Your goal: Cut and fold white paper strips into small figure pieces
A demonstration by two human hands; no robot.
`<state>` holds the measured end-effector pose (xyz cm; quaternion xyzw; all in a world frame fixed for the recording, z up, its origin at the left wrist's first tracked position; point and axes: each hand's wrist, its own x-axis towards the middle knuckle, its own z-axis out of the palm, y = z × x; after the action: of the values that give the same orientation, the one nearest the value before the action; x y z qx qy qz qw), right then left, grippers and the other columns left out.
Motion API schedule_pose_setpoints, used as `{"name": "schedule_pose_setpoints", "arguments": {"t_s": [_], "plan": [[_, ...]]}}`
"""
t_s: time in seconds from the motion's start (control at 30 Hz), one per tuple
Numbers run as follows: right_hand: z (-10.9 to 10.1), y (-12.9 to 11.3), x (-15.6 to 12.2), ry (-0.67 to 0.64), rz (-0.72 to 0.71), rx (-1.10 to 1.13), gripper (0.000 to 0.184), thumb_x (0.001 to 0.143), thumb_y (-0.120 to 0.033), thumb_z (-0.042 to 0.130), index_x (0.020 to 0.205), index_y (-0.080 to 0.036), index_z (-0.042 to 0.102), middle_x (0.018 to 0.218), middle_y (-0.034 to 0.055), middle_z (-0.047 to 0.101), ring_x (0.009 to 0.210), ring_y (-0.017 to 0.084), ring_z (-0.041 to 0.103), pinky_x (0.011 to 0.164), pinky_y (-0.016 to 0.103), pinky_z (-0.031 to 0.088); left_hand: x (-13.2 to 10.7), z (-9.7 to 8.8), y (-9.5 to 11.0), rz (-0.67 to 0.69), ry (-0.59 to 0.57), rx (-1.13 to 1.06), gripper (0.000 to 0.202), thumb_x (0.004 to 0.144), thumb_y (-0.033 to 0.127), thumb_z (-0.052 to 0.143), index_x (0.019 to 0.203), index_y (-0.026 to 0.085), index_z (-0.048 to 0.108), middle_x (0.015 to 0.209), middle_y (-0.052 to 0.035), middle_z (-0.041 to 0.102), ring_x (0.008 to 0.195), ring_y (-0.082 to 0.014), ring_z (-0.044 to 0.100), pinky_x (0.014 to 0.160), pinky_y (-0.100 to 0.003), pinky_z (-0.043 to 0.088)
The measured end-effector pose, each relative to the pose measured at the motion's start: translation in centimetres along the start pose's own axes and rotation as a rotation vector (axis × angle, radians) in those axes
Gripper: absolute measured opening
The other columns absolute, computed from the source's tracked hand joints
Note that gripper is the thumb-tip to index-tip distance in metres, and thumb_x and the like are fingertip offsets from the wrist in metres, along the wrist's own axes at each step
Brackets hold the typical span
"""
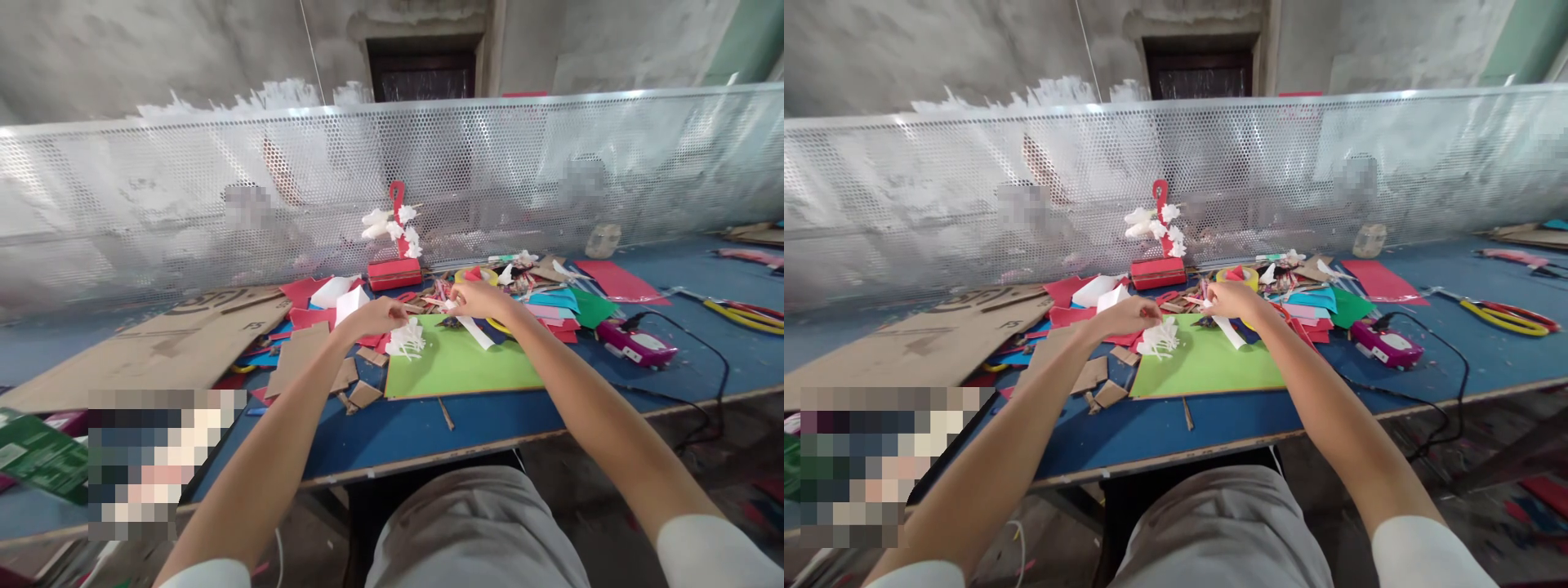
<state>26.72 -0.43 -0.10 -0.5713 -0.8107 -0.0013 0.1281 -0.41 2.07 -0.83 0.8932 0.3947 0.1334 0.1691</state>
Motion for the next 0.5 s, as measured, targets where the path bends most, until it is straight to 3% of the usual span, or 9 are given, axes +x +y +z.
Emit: {"name": "schedule_pose_setpoints", "arguments": {"t_s": [0.13, 0.3, 0.43, 0.5], "plan": [[0.0, -0.1, -0.2, -0.075, -0.004, 0.001, 0.033, 0.075, -0.026, 0.07, 0.106, -0.018, 0.063, 0.095, 0.0074, 0.07, 0.081, 0.02, 0.064, 0.062, 0.026, 0.039, 0.0, 0.0, 0.0, 0.001, -0.008, 0.007, 0.026, 0.074, 0.028, 0.058, 0.094, 0.016, 0.07, 0.091, -0.0072, 0.071, 0.078, -0.0186, 0.063, 0.067, -0.026, 0.043], [0.1, 0.4, 0.1, -0.002, -0.036, 0.076, 0.024, 0.073, -0.012, 0.065, 0.096, -0.019, 0.066, 0.087, 0.0064, 0.07, 0.078, 0.02, 0.065, 0.062, 0.027, 0.041, 0.1, 0.0, 0.2, -0.027, 0.128, -0.057, 0.026, 0.079, 0.036, 0.057, 0.093, 0.016, 0.067, 0.091, -0.0075, 0.07, 0.076, -0.0175, 0.063, 0.066, -0.026, 0.044], [0.1, 0.2, 0.3, 0.092, -0.135, 0.522, 0.021, 0.076, -0.021, 0.066, 0.097, -0.018, 0.063, 0.088, 0.0061, 0.07, 0.075, 0.018, 0.065, 0.062, 0.027, 0.046, 0.2, 0.2, 0.8, 0.033, 0.273, -0.132, 0.019, 0.081, 0.03, 0.058, 0.092, 0.016, 0.065, 0.091, -0.0063, 0.069, 0.077, -0.0155, 0.062, 0.069, -0.026, 0.045], [0.0, -0.5, 0.3, 0.106, -0.192, 0.797, 0.025, 0.078, -0.029, 0.066, 0.1, -0.02, 0.062, 0.089, 0.0058, 0.07, 0.072, 0.017, 0.065, 0.059, 0.027, 0.047, 0.2, 0.4, 1.7, 0.107, 0.282, -0.257, 0.018, 0.081, 0.027, 0.059, 0.094, 0.016, 0.064, 0.095, -0.0068, 0.069, 0.081, -0.0147, 0.062, 0.072, -0.026, 0.046]]}}
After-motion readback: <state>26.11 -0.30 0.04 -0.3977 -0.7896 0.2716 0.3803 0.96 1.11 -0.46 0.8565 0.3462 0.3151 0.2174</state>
